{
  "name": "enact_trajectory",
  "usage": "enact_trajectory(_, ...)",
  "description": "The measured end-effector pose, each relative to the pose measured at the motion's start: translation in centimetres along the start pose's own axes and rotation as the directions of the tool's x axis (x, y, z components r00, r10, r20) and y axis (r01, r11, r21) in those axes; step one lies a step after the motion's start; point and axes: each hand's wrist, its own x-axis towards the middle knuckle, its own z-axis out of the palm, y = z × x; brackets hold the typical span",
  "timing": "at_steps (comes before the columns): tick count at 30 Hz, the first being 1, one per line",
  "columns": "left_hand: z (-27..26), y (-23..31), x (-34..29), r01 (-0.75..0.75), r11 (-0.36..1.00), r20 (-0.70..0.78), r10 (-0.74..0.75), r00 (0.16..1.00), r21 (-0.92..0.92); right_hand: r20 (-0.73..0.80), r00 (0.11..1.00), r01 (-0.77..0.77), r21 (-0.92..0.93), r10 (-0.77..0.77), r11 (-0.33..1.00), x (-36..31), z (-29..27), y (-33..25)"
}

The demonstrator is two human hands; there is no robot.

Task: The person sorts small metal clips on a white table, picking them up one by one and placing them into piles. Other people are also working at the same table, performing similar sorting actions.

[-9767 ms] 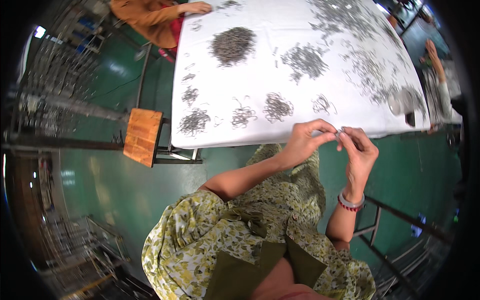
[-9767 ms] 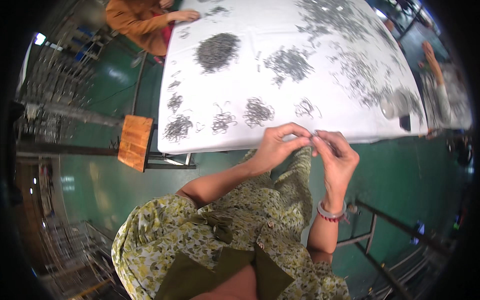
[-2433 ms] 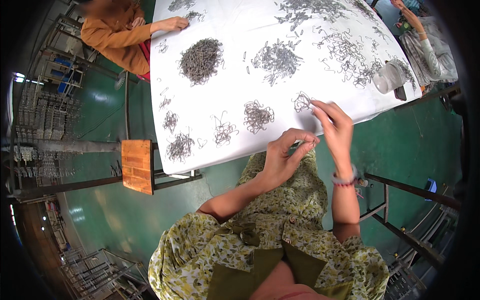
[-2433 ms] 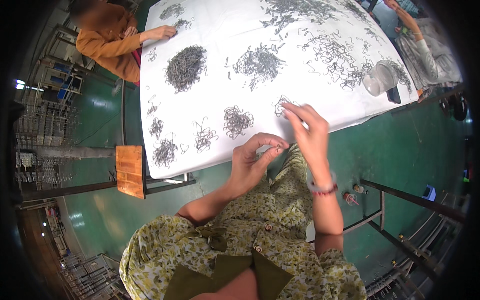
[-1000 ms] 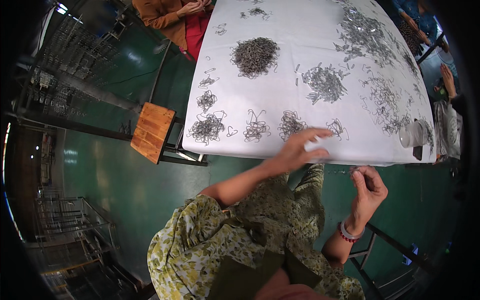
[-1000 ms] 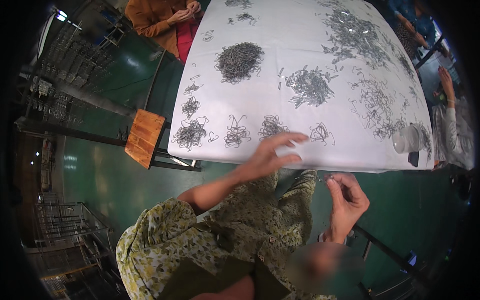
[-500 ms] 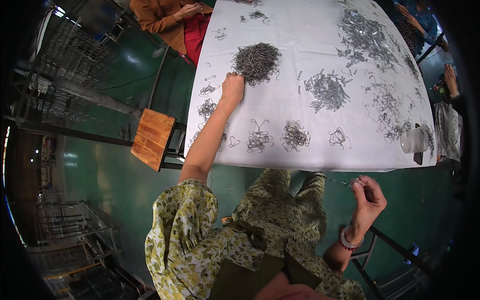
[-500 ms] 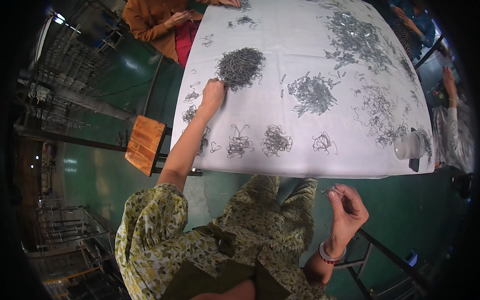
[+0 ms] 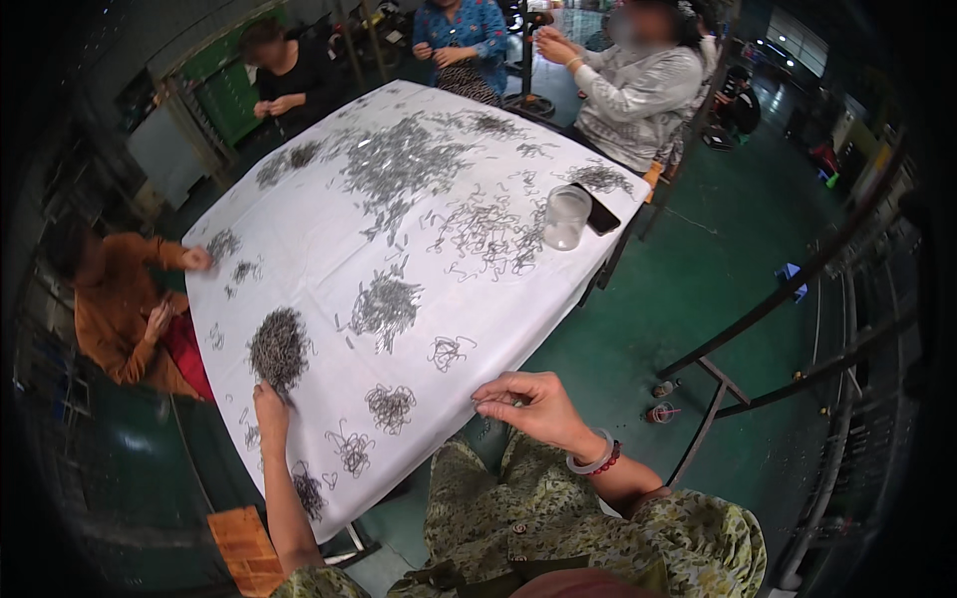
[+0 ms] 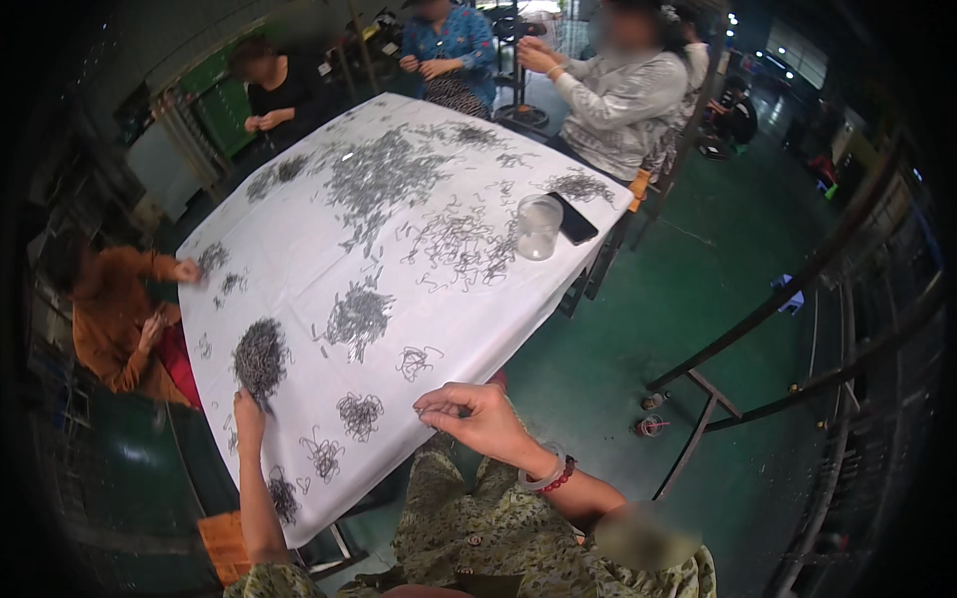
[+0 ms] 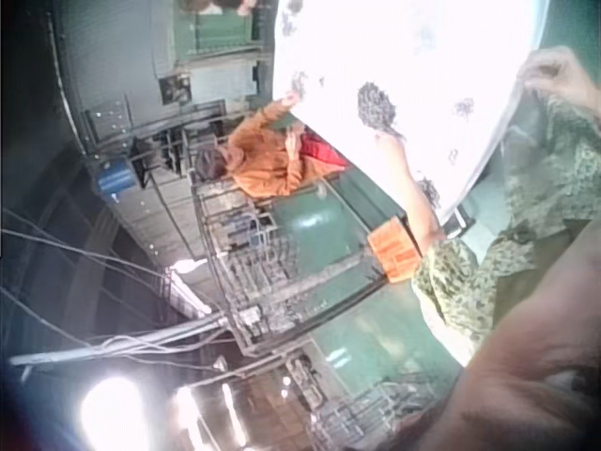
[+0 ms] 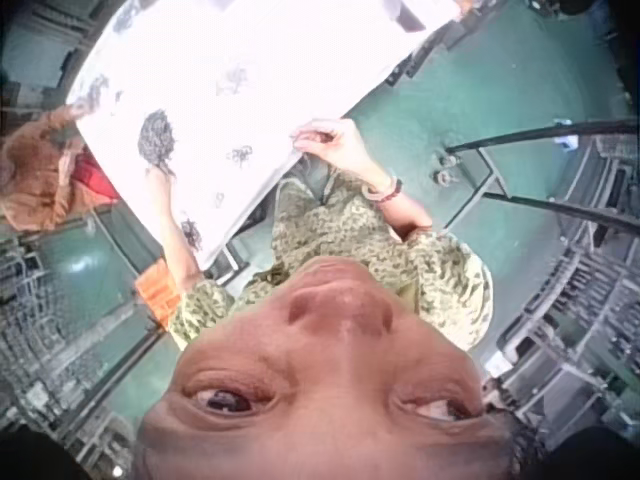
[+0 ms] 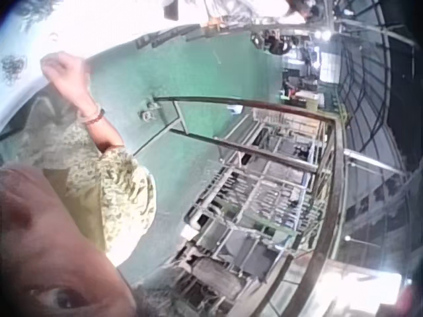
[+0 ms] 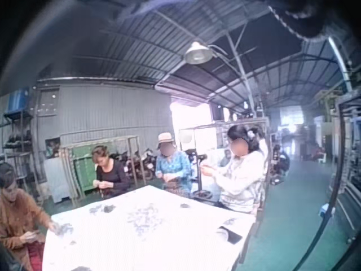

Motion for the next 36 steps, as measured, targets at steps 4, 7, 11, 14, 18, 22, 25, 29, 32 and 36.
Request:
enact_trajectory(4, -2.3, 3.3, 2.8, 0.039, 0.999, 0.008, -0.039, 0.999, -0.027, -0.025, 1.0, 0.009, -0.049, -0.01, 0.999, -0.9, -0.9, -0.8)
enact_trajectory(7, 0.0, -3.0, 4.3, 0.023, 0.966, 0.429, -0.136, 0.893, 0.259, -0.034, 0.999, 0.035, -0.043, -0.036, 0.998, -0.8, -0.5, -1.2)
enact_trajectory(11, -1.1, -4.6, 7.4, -0.094, 0.972, 0.457, -0.016, 0.889, 0.216, -0.074, 0.995, 0.067, -0.021, -0.068, 0.998, -0.9, 0.2, -1.3)
enact_trajectory(14, -7.0, 3.2, 7.6, 0.01, 0.956, 0.159, 0.038, 0.987, -0.293, -0.134, 0.991, 0.023, -0.002, -0.023, 1.0, -1.7, 0.7, -1.4)
enact_trajectory(18, -9.1, 7.5, 6.6, 0.163, 0.766, 0.234, -0.016, 0.972, -0.622, -0.119, 0.992, 0.043, 0.067, -0.034, 0.997, -2.0, 0.8, -0.7)
enact_trajectory(22, -7.9, 10.0, 5.2, 0.261, 0.643, 0.358, 0.022, 0.933, -0.72, -0.086, 0.996, -0.011, 0.083, 0.018, 0.997, -1.9, 0.8, -0.5)
enact_trajectory(25, -6.0, 12.1, 4.7, 0.298, 0.606, 0.424, 0.072, 0.903, -0.737, -0.083, 0.995, -0.039, 0.068, 0.045, 0.997, -1.9, 0.9, -0.6)
enact_trajectory(29, -1.6, 13.0, 4.3, 0.076, 0.982, 0.335, -0.014, 0.942, -0.172, -0.078, 0.995, -0.064, 0.047, 0.067, 0.997, -1.7, 1.1, -0.2)
enact_trajectory(32, -2.0, 13.9, 4.3, -0.013, 1.0, 0.397, 0.009, 0.918, 0.007, -0.086, 0.993, -0.076, 0.085, 0.083, 0.994, -2.1, 1.3, -0.1)
enact_trajectory(36, -4.6, 13.7, 4.9, 0.298, 0.876, 0.681, 0.045, 0.731, -0.378, -0.077, 0.994, -0.073, 0.111, 0.081, 0.991, -2.4, 1.3, 0.5)
